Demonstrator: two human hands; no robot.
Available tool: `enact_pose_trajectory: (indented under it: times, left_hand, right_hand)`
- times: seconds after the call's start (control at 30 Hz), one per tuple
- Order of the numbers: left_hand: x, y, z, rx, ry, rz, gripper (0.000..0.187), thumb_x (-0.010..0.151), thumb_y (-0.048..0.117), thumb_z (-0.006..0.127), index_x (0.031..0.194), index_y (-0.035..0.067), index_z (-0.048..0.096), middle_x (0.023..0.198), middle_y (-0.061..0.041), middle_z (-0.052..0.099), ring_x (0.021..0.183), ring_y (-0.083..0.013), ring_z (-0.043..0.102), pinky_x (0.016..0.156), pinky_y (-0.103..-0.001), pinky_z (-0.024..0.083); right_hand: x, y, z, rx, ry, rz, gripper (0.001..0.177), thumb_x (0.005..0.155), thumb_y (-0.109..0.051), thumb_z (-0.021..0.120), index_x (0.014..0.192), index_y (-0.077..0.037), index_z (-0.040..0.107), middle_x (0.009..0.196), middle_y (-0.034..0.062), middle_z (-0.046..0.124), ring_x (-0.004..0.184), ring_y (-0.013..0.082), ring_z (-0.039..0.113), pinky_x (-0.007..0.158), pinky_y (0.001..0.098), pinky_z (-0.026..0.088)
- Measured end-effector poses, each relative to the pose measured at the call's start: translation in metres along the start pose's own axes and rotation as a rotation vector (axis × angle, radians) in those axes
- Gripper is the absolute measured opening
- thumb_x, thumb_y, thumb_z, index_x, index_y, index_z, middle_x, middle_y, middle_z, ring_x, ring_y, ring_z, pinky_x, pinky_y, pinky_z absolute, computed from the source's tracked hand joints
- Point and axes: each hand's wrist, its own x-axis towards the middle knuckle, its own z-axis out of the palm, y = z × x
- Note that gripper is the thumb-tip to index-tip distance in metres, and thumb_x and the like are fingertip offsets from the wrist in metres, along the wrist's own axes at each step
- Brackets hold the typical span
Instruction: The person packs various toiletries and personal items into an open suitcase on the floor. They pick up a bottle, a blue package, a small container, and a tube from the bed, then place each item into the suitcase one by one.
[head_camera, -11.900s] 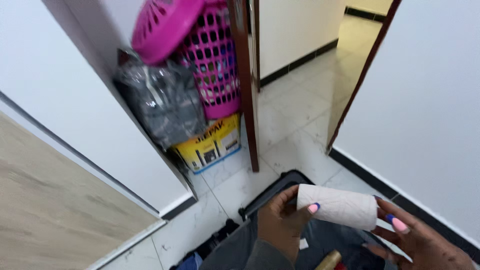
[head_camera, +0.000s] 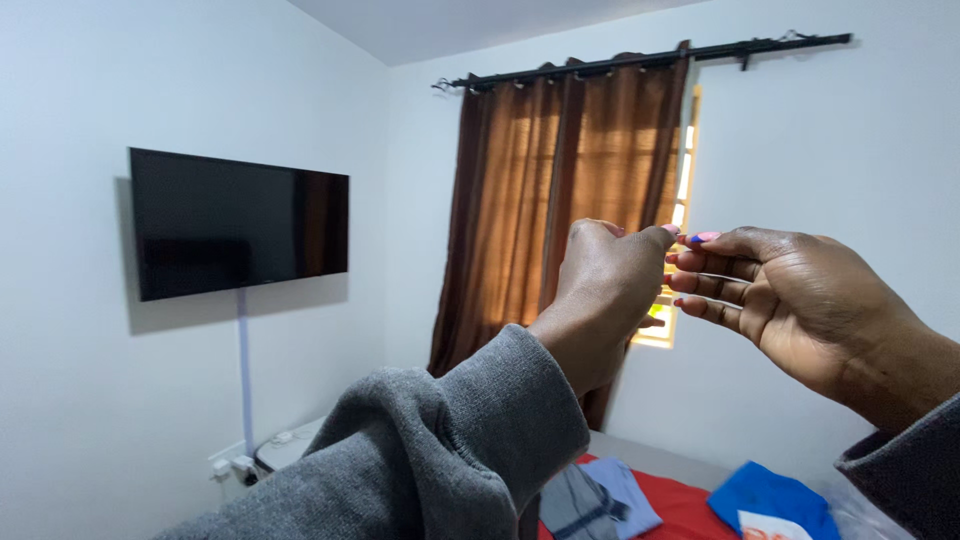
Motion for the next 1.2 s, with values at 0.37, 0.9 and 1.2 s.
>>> enact_pose_trajectory:
  times: [0.37, 0.9, 1.2]
  left_hand:
    - [-0.041, 0.0, 0.087, -0.129, -0.21, -0.062, 0.036, 0.093, 0.023, 0.063, 0.115, -0.005, 0.055, 0.093, -0.015, 0.063, 0.08, -0.0222, 0.065, 0.064, -0.037, 0.058]
    - [0.016, -0.041, 0.152, -0.238, -0.394, -0.08, 0.035, 0.095, 0.024, 0.062, 0.108, -0.009, 0.058, 0.09, -0.019, 0.067, 0.072, -0.0201, 0.066, 0.06, -0.034, 0.057]
    - [0.097, -0.092, 0.17, -0.268, -0.467, -0.107, 0.03, 0.097, 0.021, 0.059, 0.108, -0.007, 0.057, 0.091, -0.018, 0.065, 0.069, -0.019, 0.067, 0.056, -0.032, 0.057]
  right_hand:
    - [-0.03, -0.003, -0.105, -0.082, 0.122, -0.028, 0.03, 0.104, -0.018, 0.05, 0.117, 0.006, 0.063, 0.102, 0.0177, 0.067, 0.096, 0.024, 0.067, 0.088, 0.0393, 0.057]
    - [0.021, 0.035, -0.161, -0.133, 0.303, 0.005, 0.028, 0.106, -0.017, 0.046, 0.113, 0.005, 0.061, 0.099, 0.0175, 0.062, 0.088, 0.0212, 0.065, 0.081, 0.0374, 0.06]
    - [0.109, 0.076, -0.196, -0.205, 0.263, 0.002, 0.031, 0.111, -0.018, 0.046, 0.12, 0.007, 0.062, 0.103, 0.0199, 0.063, 0.087, 0.0229, 0.065, 0.077, 0.0392, 0.06]
